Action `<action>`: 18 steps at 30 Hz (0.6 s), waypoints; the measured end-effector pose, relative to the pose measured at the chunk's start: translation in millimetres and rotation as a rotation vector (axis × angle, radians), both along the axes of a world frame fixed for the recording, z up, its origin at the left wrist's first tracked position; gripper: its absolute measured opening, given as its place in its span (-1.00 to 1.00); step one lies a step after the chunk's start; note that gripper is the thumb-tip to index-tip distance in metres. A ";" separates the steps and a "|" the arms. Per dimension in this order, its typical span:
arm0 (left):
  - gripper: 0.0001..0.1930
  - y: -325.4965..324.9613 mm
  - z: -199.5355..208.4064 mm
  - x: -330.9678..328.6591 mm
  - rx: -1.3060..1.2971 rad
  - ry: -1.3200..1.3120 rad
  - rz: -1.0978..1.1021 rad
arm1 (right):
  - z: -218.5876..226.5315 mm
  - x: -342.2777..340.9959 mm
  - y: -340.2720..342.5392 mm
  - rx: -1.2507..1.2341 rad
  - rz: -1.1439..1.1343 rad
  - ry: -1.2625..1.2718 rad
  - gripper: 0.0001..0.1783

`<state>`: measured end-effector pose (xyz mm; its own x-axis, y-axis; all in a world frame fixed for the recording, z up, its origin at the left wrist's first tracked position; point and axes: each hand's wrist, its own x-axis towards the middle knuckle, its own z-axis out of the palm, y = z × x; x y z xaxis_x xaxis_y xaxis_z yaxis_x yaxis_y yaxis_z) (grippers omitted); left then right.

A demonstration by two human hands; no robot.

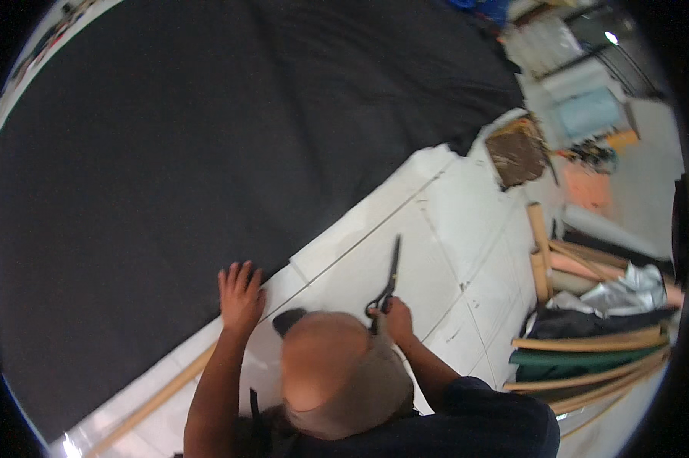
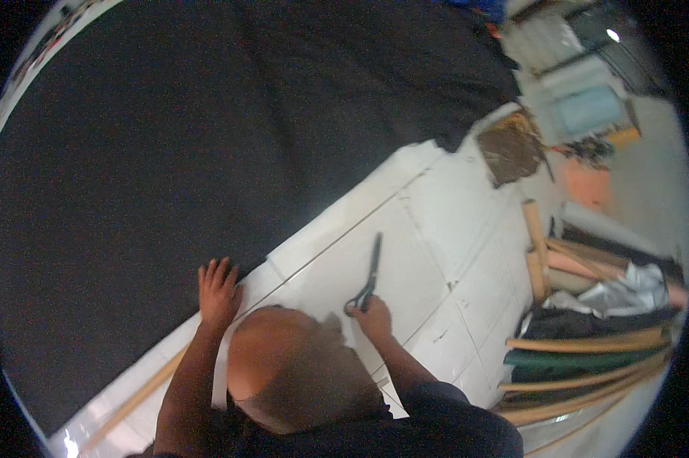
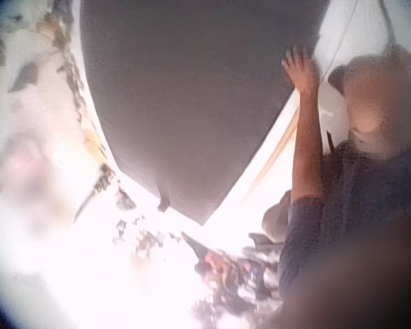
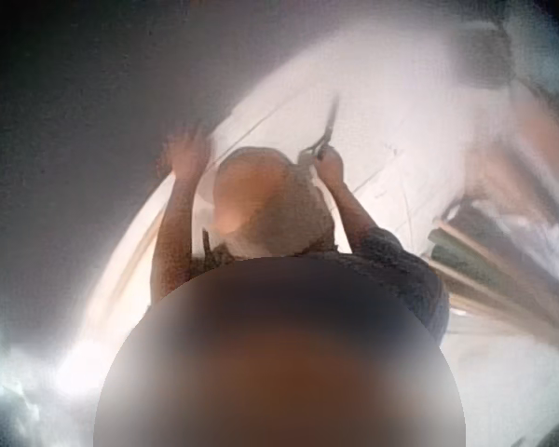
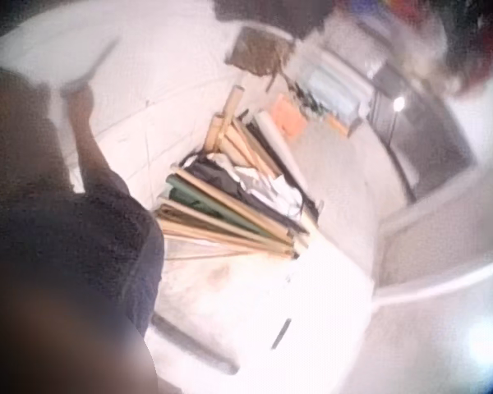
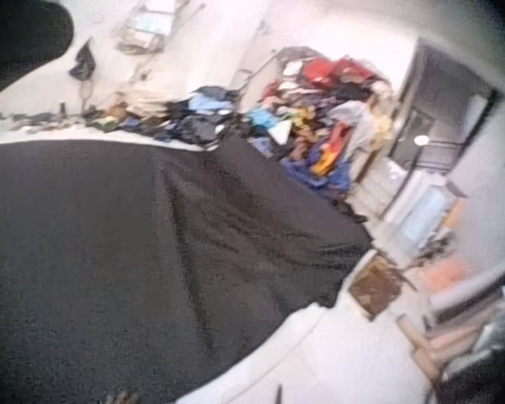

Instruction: The person measures a large black fabric on the floor using a wooden stick, then cuts it with scissors. The cut piece is folded and set aside, and the process is repeated on the remaining fabric.

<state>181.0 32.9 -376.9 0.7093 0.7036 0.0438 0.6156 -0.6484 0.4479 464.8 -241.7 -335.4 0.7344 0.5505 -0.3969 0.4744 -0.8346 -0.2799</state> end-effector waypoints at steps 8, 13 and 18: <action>-0.61 0.6 13.8 31.4 0.047 0.007 0.101 | -1.4 -12.1 12.9 0.412 -0.366 0.761 -0.66; -0.64 -0.8 12.0 53.5 0.068 -0.017 0.090 | 26.0 -30.8 46.2 0.133 -0.228 1.024 -0.70; -0.66 -3.6 8.2 65.6 0.040 -0.013 0.081 | 22.7 -18.4 50.3 0.051 0.232 0.847 -0.72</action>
<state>246.7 29.4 -368.7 0.6495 0.7559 0.0822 0.6608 -0.6146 0.4309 446.5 -191.4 -312.6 0.0715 0.6813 -0.7285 0.2466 -0.7197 -0.6490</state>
